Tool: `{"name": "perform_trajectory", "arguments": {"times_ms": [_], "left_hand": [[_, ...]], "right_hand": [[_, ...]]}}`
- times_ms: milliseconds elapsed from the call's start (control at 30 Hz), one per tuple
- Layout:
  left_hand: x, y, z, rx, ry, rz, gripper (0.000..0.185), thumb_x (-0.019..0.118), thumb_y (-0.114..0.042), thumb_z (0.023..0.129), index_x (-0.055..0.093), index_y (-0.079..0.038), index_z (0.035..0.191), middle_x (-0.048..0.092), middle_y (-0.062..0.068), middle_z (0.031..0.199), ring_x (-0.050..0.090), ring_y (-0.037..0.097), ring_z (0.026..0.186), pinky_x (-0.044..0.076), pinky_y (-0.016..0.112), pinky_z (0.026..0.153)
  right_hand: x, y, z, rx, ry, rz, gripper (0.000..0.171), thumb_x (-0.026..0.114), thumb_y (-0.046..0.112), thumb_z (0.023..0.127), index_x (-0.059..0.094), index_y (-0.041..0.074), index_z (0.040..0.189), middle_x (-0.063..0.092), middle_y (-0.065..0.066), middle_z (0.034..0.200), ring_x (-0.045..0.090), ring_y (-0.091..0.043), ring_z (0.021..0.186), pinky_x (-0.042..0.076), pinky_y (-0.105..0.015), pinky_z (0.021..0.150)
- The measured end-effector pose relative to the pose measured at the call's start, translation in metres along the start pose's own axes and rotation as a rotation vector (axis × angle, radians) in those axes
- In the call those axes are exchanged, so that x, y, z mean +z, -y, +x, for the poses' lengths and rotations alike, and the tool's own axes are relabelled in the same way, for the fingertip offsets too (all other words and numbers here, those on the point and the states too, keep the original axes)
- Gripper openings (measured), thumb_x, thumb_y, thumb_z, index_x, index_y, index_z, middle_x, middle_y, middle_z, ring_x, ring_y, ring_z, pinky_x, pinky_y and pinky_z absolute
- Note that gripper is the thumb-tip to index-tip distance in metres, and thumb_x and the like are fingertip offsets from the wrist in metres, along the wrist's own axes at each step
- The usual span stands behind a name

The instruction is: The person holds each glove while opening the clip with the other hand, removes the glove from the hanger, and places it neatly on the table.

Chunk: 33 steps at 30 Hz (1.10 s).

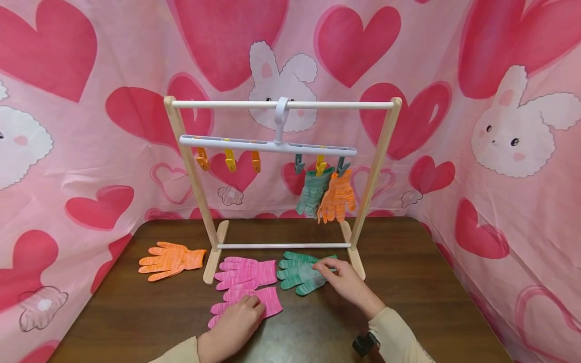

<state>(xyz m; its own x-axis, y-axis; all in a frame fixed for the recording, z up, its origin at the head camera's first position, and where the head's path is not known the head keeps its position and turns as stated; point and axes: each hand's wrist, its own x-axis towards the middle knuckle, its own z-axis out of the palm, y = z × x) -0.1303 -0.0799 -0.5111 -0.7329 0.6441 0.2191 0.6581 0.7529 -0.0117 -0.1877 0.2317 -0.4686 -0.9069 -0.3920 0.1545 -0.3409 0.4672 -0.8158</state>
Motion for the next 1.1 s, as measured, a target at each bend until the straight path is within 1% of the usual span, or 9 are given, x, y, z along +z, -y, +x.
{"name": "perform_trajectory", "arguments": {"times_ms": [133, 200, 300, 433, 633, 867, 967, 1033, 1100], "left_hand": [[0.0001, 0.001, 0.0013, -0.024, 0.025, -0.052, 0.006, 0.077, -0.017, 0.093, 0.077, -0.011, 0.093, 0.062, 0.002, 0.083, 0.057, 0.016, 0.076, 0.052, 0.026, 0.06], [0.001, 0.001, 0.0012, -0.035, 0.027, -0.068, 0.008, 0.077, -0.019, 0.094, 0.076, -0.011, 0.093, 0.062, 0.002, 0.083, 0.057, 0.016, 0.076, 0.052, 0.026, 0.06], [0.0011, -0.0003, 0.0003, -0.046, 0.009, -0.068, 0.008, 0.077, -0.019, 0.093, 0.076, -0.011, 0.092, 0.061, 0.002, 0.083, 0.057, 0.016, 0.076, 0.051, 0.026, 0.059], [0.0009, -0.0025, -0.0004, -0.049, -0.015, -0.039, 0.007, 0.078, -0.018, 0.091, 0.075, -0.012, 0.09, 0.06, 0.003, 0.082, 0.057, 0.017, 0.075, 0.05, 0.027, 0.056], [-0.0004, -0.0026, 0.0015, -0.053, 0.022, -0.047, 0.008, 0.078, -0.019, 0.092, 0.075, -0.012, 0.094, 0.061, 0.003, 0.084, 0.057, 0.018, 0.076, 0.052, 0.027, 0.058], [-0.0031, -0.0005, 0.0027, -0.055, 0.057, -0.106, 0.01, 0.078, -0.021, 0.093, 0.075, -0.011, 0.097, 0.061, 0.003, 0.085, 0.057, 0.016, 0.078, 0.053, 0.027, 0.061], [-0.0041, 0.0016, 0.0034, -0.049, 0.025, -0.111, 0.011, 0.079, -0.021, 0.092, 0.075, -0.011, 0.095, 0.06, 0.003, 0.086, 0.057, 0.016, 0.078, 0.053, 0.027, 0.062], [-0.0053, 0.0031, 0.0048, -0.04, -0.013, -0.104, 0.011, 0.08, -0.02, 0.091, 0.074, -0.011, 0.093, 0.06, 0.003, 0.086, 0.058, 0.017, 0.078, 0.053, 0.028, 0.062], [-0.0073, 0.0048, 0.0072, -0.034, -0.055, -0.105, 0.01, 0.08, -0.018, 0.09, 0.073, -0.011, 0.092, 0.061, 0.004, 0.087, 0.06, 0.018, 0.079, 0.054, 0.028, 0.063]], "right_hand": [[0.0002, 0.0005, -0.0004, 0.01, 0.0, -0.008, 0.03, 0.053, 0.021, 0.11, 0.073, 0.002, 0.121, 0.074, -0.007, 0.12, 0.063, -0.01, 0.116, 0.052, -0.033, 0.095], [0.0006, 0.0003, -0.0007, 0.015, -0.002, -0.01, 0.031, 0.053, 0.021, 0.11, 0.073, 0.001, 0.12, 0.075, -0.007, 0.119, 0.063, -0.009, 0.115, 0.052, -0.033, 0.095], [0.0009, -0.0004, -0.0017, 0.008, -0.007, -0.007, 0.03, 0.053, 0.02, 0.11, 0.073, 0.001, 0.119, 0.075, -0.007, 0.118, 0.063, -0.007, 0.114, 0.053, -0.032, 0.094], [0.0008, -0.0008, -0.0029, -0.005, -0.008, 0.003, 0.028, 0.053, 0.018, 0.11, 0.073, 0.001, 0.119, 0.075, -0.009, 0.118, 0.063, -0.007, 0.112, 0.052, -0.031, 0.093], [-0.0002, -0.0003, -0.0037, 0.001, -0.007, 0.009, 0.029, 0.053, 0.019, 0.11, 0.073, 0.0, 0.12, 0.074, -0.009, 0.118, 0.063, -0.008, 0.113, 0.052, -0.03, 0.095], [-0.0013, -0.0003, -0.0041, -0.014, -0.013, 0.013, 0.028, 0.053, 0.018, 0.11, 0.073, 0.001, 0.12, 0.074, -0.009, 0.119, 0.063, -0.008, 0.114, 0.052, -0.031, 0.095], [-0.0031, 0.0016, -0.0035, -0.022, -0.019, 0.022, 0.027, 0.053, 0.017, 0.11, 0.073, 0.002, 0.119, 0.074, -0.01, 0.119, 0.063, -0.008, 0.115, 0.052, -0.03, 0.095], [-0.0049, 0.0039, -0.0025, -0.027, -0.024, 0.033, 0.026, 0.053, 0.016, 0.11, 0.073, 0.002, 0.119, 0.074, -0.012, 0.118, 0.063, -0.008, 0.114, 0.052, -0.029, 0.095], [-0.0068, 0.0061, -0.0012, -0.032, -0.033, 0.033, 0.025, 0.054, 0.016, 0.109, 0.073, 0.003, 0.118, 0.075, -0.012, 0.117, 0.063, -0.007, 0.113, 0.051, -0.028, 0.095]]}}
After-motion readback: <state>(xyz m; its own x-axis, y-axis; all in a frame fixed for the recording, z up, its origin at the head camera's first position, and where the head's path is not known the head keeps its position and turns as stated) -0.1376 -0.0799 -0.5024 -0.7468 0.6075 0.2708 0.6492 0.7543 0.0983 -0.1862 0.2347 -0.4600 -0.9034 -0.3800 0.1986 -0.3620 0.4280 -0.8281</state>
